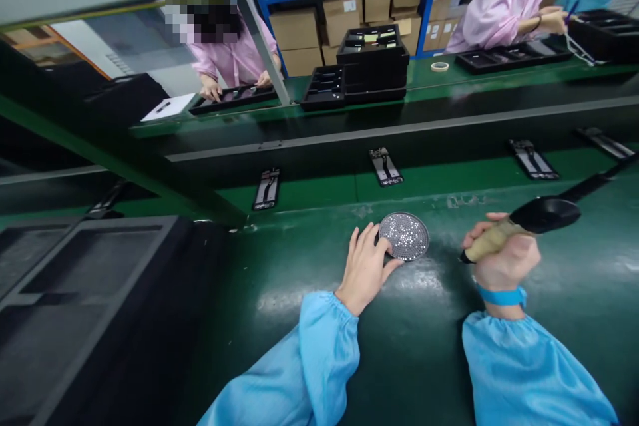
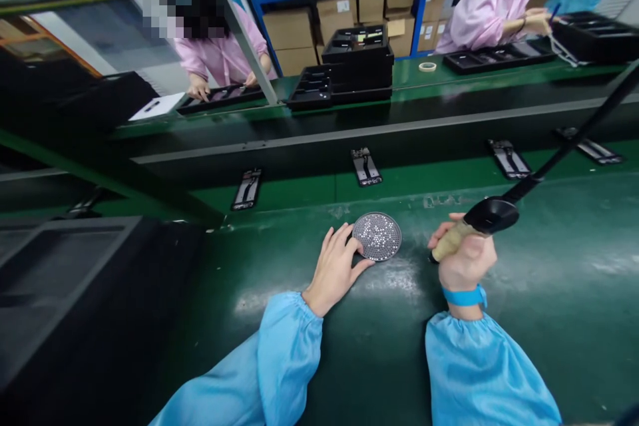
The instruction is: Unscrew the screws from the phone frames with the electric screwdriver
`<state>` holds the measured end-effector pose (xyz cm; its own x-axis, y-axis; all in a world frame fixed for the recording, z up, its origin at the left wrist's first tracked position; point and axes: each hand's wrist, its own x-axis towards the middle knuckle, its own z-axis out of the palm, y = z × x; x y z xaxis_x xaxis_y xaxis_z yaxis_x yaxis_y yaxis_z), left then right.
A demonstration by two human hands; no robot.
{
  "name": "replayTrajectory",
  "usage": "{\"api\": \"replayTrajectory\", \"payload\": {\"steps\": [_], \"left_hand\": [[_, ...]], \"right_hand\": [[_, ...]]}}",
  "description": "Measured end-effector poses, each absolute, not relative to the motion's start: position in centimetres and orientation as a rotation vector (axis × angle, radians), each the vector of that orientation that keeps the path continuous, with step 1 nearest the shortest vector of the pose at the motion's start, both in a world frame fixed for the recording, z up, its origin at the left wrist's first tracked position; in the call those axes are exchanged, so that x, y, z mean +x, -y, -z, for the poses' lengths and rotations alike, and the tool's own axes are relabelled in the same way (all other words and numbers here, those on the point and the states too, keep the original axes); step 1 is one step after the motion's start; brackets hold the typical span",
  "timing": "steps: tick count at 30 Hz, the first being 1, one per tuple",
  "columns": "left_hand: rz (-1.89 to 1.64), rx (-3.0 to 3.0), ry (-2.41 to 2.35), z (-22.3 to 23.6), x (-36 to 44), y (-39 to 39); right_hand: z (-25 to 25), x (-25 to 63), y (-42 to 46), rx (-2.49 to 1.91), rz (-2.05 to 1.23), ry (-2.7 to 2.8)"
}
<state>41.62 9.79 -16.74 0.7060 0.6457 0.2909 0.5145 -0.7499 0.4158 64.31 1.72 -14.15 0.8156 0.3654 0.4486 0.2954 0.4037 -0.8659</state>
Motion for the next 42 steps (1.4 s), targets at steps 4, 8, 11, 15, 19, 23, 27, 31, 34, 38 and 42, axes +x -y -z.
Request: {"api": "replayTrajectory", "payload": {"steps": [4,8,11,15,19,23,27,31,34,38,42], "left_hand": [[-0.649,2.536,-0.891,16.4,41.8,-10.2],[-0.692,2.411,-0.874,14.6,45.2,-13.9],[-0.602,2.428,-0.811,13.6,49.9,-17.9],[-0.47,2.489,-0.753,13.9,54.7,-20.9],[-0.393,2.553,-0.717,14.8,55.9,-21.2],[-0.337,2.611,-0.697,14.9,56.2,-20.9],[-0.284,2.658,-0.675,14.6,57.1,-21.0],[-0.271,2.673,-0.633,13.5,56.2,-20.9],[-0.283,2.651,-0.584,12.5,53.3,-19.9],[-0.322,2.599,-0.556,12.1,48.6,-17.6],[-0.457,2.522,-0.709,13.4,44.5,-15.0]], "right_hand": [[14.0,64.1,-1.8,-1.171,-0.048,0.65],[14.0,64.1,-1.8,-1.174,-0.07,0.65],[14.1,64.1,-1.6,-1.176,-0.092,0.649],[14.1,63.9,-1.4,-1.166,-0.135,0.643],[14.3,63.8,-1.4,-1.158,-0.16,0.645],[14.6,63.9,-1.3,-1.161,-0.165,0.642],[14.7,63.9,-1.2,-1.166,-0.161,0.645],[14.6,64.0,-1.2,-1.172,-0.154,0.655],[14.6,64.1,-1.3,-1.172,-0.16,0.65],[14.4,64.1,-1.3,-1.172,-0.163,0.627],[14.0,63.9,-1.4,-1.169,-0.143,0.602]]}}
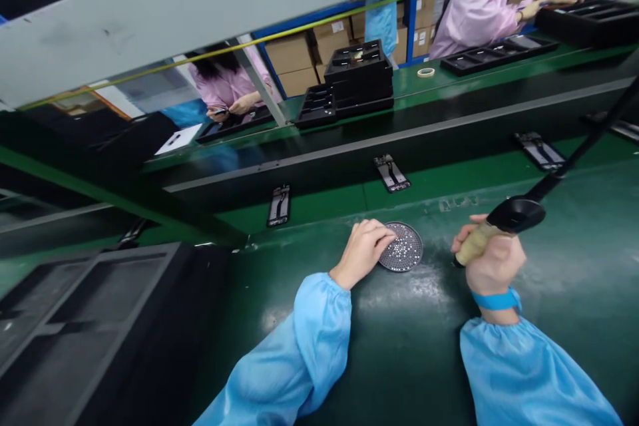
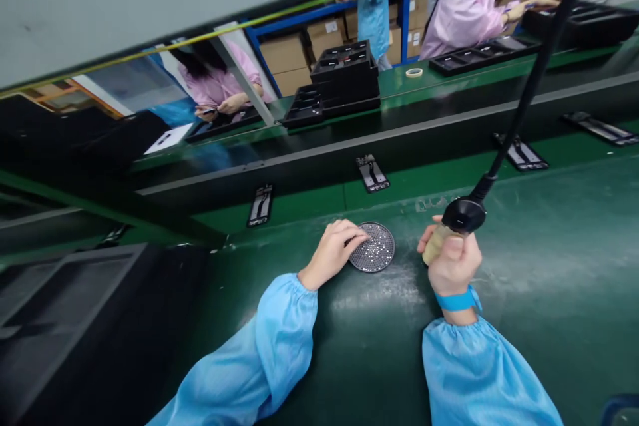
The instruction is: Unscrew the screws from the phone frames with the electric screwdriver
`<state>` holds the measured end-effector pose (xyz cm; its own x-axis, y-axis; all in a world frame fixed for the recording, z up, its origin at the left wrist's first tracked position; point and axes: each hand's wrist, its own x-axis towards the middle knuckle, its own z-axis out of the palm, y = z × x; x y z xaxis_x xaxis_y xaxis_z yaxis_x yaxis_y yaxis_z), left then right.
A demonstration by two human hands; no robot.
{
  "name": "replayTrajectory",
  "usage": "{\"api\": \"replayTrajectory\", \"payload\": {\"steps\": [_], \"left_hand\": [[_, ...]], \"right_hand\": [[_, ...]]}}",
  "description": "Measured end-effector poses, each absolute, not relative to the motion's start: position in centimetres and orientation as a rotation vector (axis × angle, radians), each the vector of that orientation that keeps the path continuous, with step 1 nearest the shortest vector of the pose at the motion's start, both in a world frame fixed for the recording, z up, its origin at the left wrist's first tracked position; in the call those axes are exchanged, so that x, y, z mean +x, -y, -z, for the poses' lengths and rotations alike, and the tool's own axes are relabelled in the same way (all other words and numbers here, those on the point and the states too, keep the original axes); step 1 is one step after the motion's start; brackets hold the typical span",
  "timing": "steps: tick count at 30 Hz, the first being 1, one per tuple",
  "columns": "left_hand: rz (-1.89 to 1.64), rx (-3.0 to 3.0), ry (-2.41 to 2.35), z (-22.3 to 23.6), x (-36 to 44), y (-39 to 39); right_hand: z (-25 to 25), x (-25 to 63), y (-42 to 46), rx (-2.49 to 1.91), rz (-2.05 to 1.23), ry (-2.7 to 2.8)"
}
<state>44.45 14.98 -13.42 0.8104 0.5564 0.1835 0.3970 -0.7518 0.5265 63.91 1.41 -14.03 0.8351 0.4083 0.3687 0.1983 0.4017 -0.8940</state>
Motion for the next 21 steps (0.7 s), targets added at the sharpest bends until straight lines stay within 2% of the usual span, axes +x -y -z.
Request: {"api": "replayTrajectory", "payload": {"steps": [8,17,21], "left_hand": [[-0.59,2.462,-0.821,16.5,40.6,-11.2],[-0.634,2.493,-0.831,17.1,42.2,-11.6],[-0.594,2.521,-0.875,16.0,42.6,-9.0]], "right_hand": [[14.0,64.1,-1.4,-1.174,-0.118,0.611],[13.7,64.3,-0.9,-1.157,-0.114,0.592],[12.7,63.2,-1.8,-1.083,-0.249,0.526]]}}
